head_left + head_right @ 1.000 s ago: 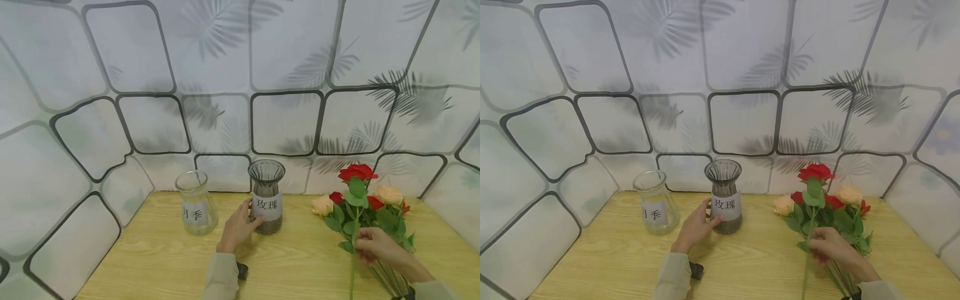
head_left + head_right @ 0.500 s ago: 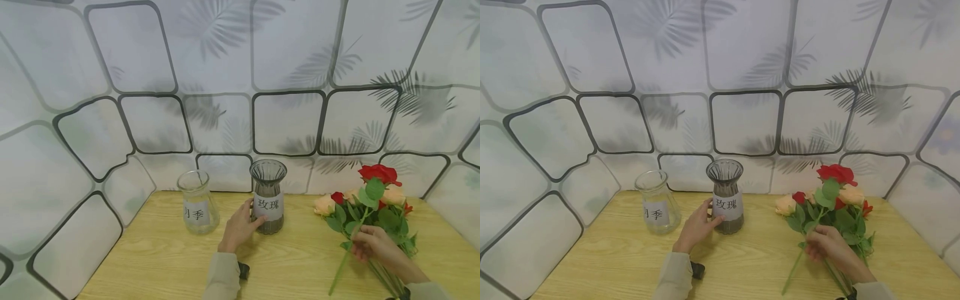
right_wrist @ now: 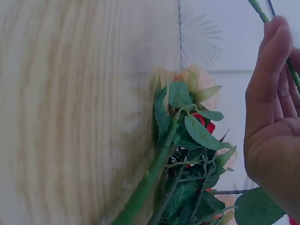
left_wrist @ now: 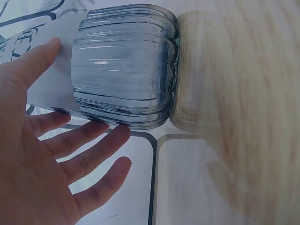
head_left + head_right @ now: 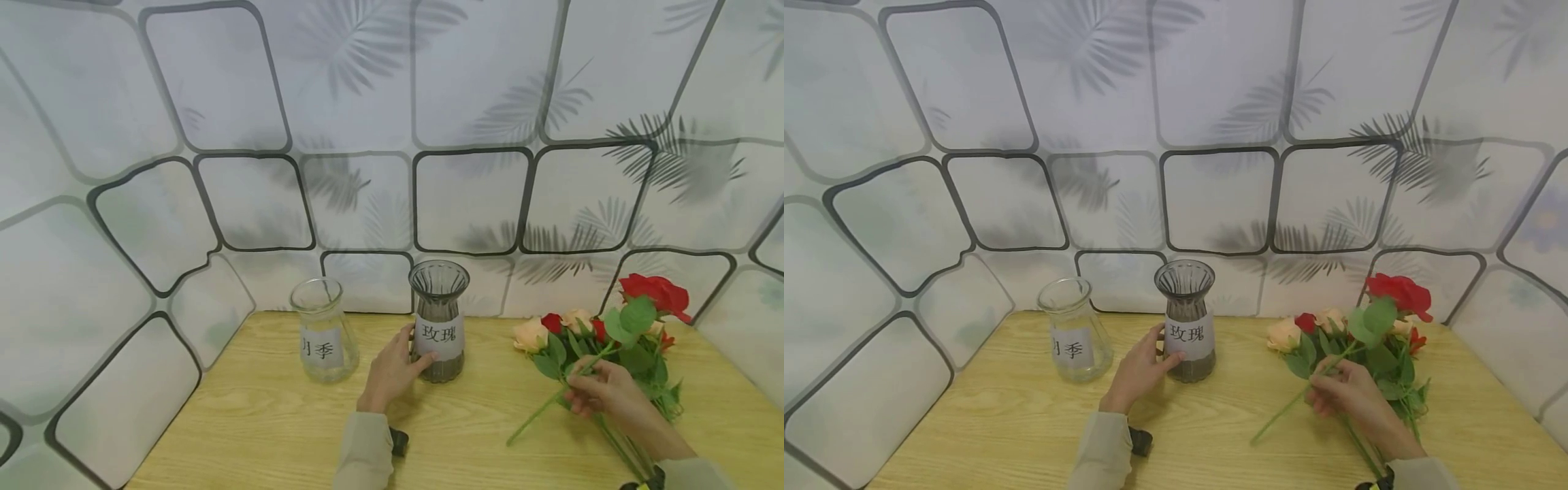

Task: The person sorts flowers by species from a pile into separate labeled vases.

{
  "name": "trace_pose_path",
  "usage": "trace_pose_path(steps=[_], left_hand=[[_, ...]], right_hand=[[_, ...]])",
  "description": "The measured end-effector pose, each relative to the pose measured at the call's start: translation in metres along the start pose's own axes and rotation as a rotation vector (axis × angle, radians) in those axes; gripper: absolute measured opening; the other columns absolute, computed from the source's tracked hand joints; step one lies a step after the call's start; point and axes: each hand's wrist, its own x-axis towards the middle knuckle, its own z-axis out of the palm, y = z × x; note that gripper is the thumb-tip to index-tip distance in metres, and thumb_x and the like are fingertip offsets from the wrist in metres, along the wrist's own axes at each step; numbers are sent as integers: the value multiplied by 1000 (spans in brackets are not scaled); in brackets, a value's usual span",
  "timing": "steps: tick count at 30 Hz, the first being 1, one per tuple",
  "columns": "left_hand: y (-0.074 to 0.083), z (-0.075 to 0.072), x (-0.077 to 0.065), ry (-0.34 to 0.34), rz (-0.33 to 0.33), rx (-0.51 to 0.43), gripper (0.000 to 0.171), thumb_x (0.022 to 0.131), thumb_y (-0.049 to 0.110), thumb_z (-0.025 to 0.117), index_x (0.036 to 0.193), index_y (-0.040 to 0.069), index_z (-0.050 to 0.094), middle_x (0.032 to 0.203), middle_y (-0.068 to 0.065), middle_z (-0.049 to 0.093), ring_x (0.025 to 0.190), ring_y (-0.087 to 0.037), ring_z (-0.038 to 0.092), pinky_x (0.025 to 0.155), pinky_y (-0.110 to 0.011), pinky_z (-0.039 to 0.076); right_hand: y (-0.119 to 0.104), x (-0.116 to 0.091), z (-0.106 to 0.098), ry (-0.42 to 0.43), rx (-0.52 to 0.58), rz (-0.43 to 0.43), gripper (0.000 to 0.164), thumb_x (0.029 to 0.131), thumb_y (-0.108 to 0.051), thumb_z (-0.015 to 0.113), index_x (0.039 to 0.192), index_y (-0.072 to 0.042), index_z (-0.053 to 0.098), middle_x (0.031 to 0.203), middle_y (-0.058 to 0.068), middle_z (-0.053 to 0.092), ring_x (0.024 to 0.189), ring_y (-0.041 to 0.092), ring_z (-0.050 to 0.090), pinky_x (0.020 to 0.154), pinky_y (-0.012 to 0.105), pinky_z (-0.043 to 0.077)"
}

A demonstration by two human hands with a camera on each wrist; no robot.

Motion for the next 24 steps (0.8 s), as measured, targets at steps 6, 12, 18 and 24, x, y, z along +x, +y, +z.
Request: trace_pose_path(steps=[6, 12, 18, 24], left_hand=[[0, 0, 0, -1, 2, -3, 75, 96, 51, 67, 152, 7, 42, 142, -17, 56, 122, -37, 59, 96, -56, 50], [-1, 1, 0, 2, 13, -6, 74, 96, 50, 67, 151, 6, 43, 141, -18, 57, 121, -37, 59, 95, -56, 50], [-4, 3, 0, 4, 21, -7, 74, 97, 51, 66, 151, 7, 43, 140, -17, 57, 119, -35, 61, 94, -55, 51], [-4, 3, 1, 10, 25, 8, 74, 97, 51, 65, 152, 7, 42, 140, -17, 57, 120, -36, 60, 94, -54, 51]], right_hand=[[-6, -2, 5, 156, -6, 67, 19, 102, -6, 61, 91, -10, 76, 81, 3, 73, 65, 12, 66, 59, 28, 58], [-5, -2, 2, 109, 108, 7, 27, 108, -9, 51, 96, -10, 76, 86, 3, 74, 74, 14, 71, 67, 28, 60], [-1, 2, 3, 106, 221, -71, 25, 108, -2, 47, 96, -12, 67, 85, 7, 75, 75, 15, 73, 67, 27, 60], [-2, 5, 9, 244, 290, -89, 26, 104, 2, 54, 86, -11, 69, 76, 4, 72, 62, 10, 66, 54, 21, 55]])
